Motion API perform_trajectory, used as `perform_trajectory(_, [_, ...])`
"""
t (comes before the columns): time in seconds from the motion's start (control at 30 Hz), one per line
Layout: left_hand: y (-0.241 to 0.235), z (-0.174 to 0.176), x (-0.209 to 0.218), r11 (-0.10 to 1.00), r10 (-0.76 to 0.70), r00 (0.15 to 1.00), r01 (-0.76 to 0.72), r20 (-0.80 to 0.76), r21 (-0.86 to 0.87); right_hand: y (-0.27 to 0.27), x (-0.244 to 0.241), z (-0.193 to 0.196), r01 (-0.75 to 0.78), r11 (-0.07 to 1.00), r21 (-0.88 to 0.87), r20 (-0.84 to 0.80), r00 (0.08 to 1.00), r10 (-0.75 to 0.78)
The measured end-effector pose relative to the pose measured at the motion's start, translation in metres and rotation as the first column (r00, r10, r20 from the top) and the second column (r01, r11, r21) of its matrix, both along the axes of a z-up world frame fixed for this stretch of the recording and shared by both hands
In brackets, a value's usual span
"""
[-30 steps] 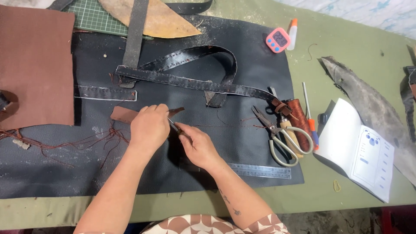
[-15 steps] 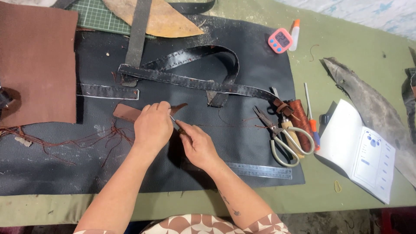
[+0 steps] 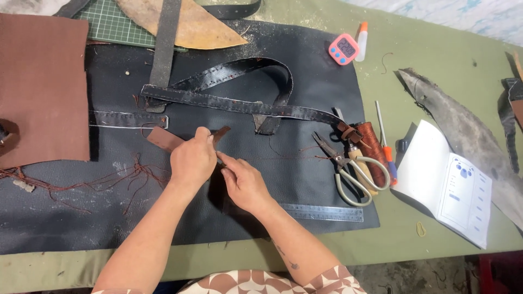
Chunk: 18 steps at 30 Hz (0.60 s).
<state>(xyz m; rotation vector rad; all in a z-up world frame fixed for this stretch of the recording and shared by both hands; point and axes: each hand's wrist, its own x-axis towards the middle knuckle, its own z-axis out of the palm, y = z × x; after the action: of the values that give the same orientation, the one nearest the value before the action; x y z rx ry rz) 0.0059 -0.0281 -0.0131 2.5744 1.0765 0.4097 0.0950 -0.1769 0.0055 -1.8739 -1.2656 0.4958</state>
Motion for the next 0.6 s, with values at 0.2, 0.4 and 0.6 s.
perform_trajectory(0.2, [-0.008, -0.017, 0.004, 0.992, -0.025, 0.993, 0.010, 0.116, 0.127, -0.001, 0.002, 0.004, 0.025, 1.000, 0.016, -0.041, 0.999, -0.024])
perform_trajectory(0.4, [-0.007, -0.031, 0.006, 0.959, 0.004, 0.985, -0.054, 0.175, 0.280, 0.002, 0.008, -0.013, 0.066, 0.991, -0.118, -0.877, 0.461, -0.135])
perform_trajectory(0.6, [-0.001, -0.039, 0.005, 0.969, -0.012, 0.976, -0.043, 0.219, 0.243, 0.006, 0.008, -0.014, -0.009, 0.978, -0.210, -0.745, 0.649, -0.154])
